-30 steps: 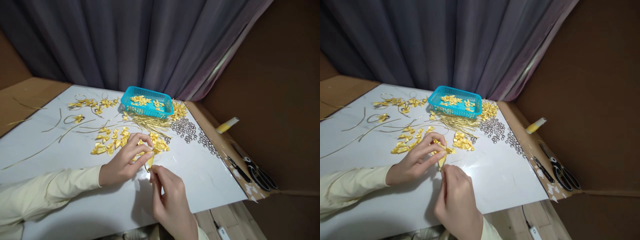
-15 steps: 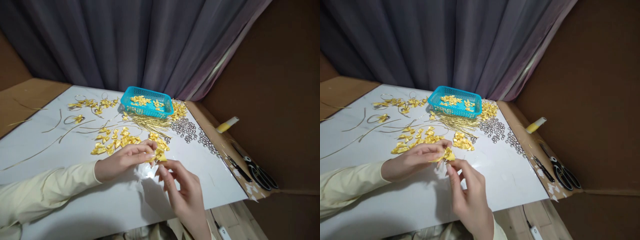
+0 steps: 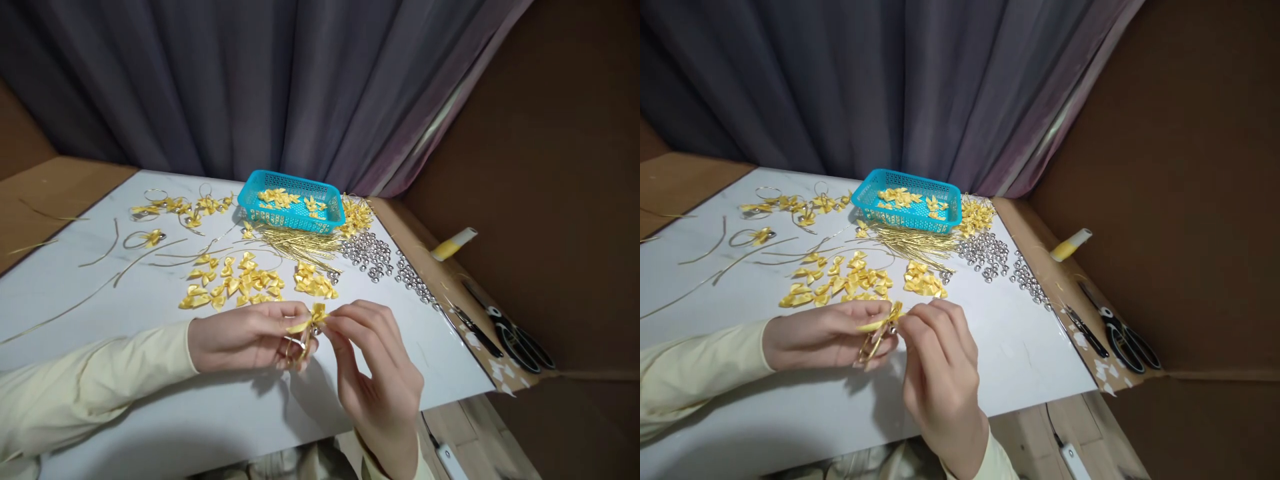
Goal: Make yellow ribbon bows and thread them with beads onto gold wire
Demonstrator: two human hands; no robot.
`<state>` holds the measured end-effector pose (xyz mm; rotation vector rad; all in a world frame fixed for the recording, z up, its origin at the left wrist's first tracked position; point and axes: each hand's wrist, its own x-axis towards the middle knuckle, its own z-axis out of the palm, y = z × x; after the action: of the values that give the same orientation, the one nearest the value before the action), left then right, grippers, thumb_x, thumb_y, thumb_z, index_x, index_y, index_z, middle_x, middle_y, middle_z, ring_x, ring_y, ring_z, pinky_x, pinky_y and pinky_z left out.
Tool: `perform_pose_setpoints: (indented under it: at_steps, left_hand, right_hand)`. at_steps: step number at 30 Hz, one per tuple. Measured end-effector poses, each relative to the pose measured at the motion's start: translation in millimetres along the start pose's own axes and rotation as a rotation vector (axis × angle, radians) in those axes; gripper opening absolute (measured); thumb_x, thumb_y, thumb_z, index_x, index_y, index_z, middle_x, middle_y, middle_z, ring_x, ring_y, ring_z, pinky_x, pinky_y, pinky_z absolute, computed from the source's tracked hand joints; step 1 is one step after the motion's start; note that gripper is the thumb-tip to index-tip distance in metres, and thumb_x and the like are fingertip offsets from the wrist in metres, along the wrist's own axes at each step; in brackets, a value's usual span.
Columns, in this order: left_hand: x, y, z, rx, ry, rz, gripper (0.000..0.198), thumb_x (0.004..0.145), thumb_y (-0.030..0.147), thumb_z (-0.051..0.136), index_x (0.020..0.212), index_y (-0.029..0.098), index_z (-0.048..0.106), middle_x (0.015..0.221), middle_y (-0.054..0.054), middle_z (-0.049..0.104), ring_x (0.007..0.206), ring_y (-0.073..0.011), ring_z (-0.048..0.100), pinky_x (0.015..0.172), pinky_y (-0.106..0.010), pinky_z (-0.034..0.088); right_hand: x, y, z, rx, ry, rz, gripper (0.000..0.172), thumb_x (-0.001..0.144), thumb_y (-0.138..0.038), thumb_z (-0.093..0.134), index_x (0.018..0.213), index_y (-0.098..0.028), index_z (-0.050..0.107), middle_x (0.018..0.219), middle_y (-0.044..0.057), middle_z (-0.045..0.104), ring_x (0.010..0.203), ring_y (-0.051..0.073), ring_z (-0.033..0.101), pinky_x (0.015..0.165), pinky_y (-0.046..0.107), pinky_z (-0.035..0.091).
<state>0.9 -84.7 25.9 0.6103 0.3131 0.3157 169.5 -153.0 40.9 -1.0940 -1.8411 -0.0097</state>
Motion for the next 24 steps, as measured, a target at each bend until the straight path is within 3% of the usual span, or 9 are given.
perform_pose_setpoints:
  at_steps: [4,12,18,24]
  left_hand:
    - [-1,1,4.5,-0.081,-0.064,-0.018,0.015,0.085,0.020,0.060,0.076,0.015,0.049,0.055,0.002,0.050,0.047,-0.0079,0.041,0.052,-0.020,0.031]
    - [-4,3,9.9,-0.088,0.022,-0.039,0.013,0.081,0.004,0.051,0.073,0.013,0.049,0.046,0.008,0.031,0.042,-0.0053,0.017,0.045,-0.016,0.020]
    - [-4,6,15.8,0.039,0.132,0.013,0.017,0.081,0.014,0.059,0.072,0.015,0.044,0.049,0.008,0.030,0.045,-0.0061,0.016,0.046,-0.018,0.016]
    - [-8,7,25.7,0.450,0.228,0.138,0.025,0.090,0.036,0.052,0.075,0.016,0.048,0.057,0.007,0.031,0.051,-0.0086,0.019,0.051,-0.020,0.022]
  right_hand:
    - [-1,0,0,0.015,0.010,-0.028,0.033,0.077,0.008,0.048,0.096,-0.018,0.057,0.085,0.008,0.063,0.081,0.019,0.056,0.072,0.037,0.049]
    - [1,-2,-5,0.032,-0.027,-0.031,0.031,0.076,0.006,0.052,0.095,-0.017,0.058,0.085,0.008,0.062,0.080,0.020,0.055,0.070,0.037,0.048]
    - [5,-8,-5,0.027,-0.037,0.024,0.021,0.077,0.001,0.057,0.089,-0.016,0.057,0.083,0.007,0.062,0.080,0.018,0.055,0.072,0.036,0.048]
    - [7,-7,-2,0.001,-0.051,0.043,0.021,0.079,0.000,0.057,0.090,-0.017,0.056,0.085,0.007,0.062,0.083,0.019,0.054,0.074,0.036,0.047]
